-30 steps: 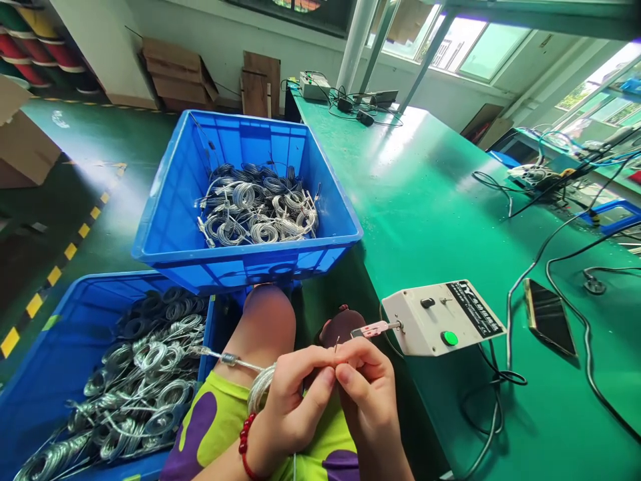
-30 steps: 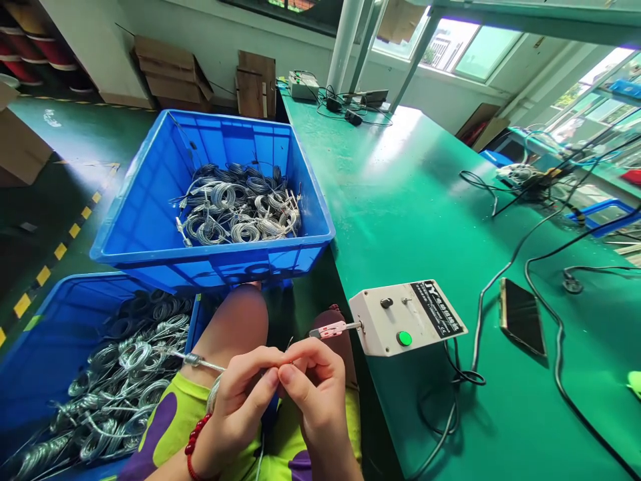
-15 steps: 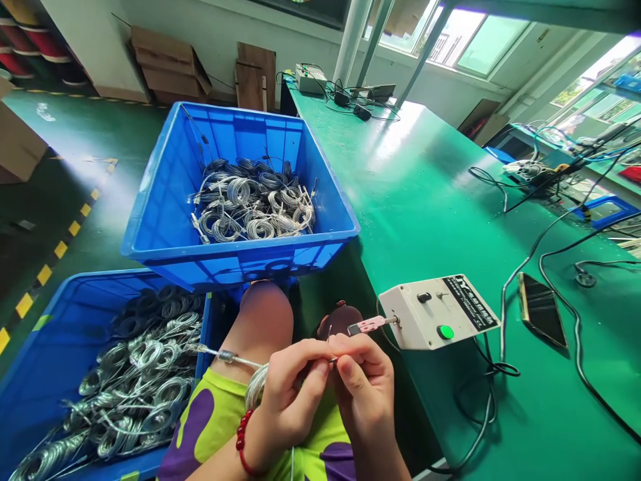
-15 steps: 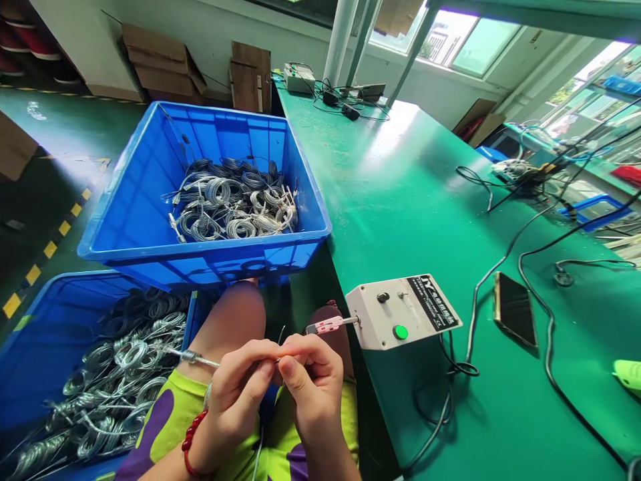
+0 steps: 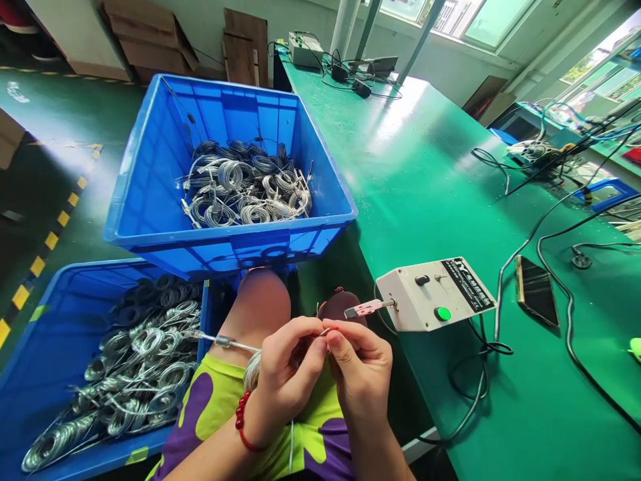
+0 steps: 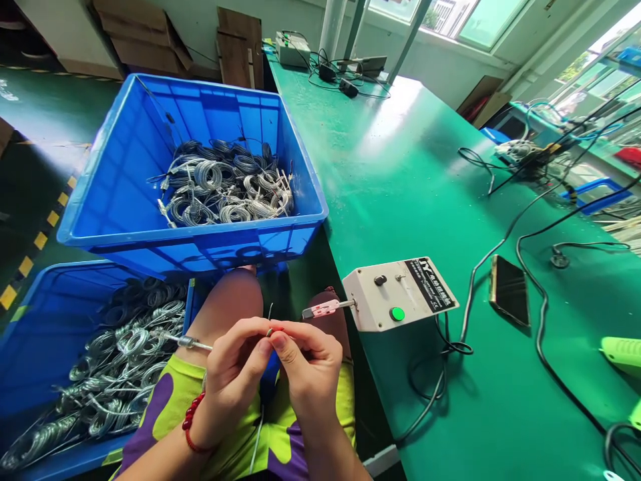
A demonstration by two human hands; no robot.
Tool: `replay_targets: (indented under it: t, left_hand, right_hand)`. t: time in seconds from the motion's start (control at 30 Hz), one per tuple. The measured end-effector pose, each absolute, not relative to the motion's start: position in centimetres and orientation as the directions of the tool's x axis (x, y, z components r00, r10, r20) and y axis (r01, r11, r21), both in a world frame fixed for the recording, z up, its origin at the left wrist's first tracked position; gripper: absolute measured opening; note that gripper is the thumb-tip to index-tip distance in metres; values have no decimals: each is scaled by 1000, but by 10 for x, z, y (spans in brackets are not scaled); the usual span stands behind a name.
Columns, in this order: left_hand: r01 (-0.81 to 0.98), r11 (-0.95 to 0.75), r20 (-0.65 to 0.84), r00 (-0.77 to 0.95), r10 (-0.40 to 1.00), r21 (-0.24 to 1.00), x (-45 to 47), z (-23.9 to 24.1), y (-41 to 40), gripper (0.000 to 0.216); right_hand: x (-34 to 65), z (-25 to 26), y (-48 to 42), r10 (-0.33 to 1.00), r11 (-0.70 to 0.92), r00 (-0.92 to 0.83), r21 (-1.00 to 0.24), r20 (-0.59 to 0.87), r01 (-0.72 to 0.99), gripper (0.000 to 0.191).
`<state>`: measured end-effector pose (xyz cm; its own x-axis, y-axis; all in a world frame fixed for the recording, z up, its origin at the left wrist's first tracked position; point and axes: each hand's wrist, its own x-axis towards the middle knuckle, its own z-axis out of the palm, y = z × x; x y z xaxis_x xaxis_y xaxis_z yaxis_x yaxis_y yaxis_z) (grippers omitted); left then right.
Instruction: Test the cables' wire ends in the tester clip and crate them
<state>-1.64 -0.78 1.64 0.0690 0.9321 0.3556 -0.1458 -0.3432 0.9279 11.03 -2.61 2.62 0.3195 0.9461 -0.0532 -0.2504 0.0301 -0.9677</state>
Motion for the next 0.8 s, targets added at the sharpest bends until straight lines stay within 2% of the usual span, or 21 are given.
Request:
replay_targets:
  t: [0.43, 0.6, 0.8]
  left_hand:
    - [-230, -267, 295, 96, 951, 936, -12, 11, -11, 8]
    - [-204, -264, 289, 108, 951, 943, -12, 11, -10, 5]
    - [-183, -342, 367, 124, 922, 922, -14, 13, -7, 4]
  right_hand:
    - [108, 25, -26, 951, 27, 295, -923, -95, -383, 17]
    - [107, 25, -22, 960, 28, 260, -887, -105, -462, 25]
    - [107, 17, -25, 958, 56, 274, -888, -80, -457, 25]
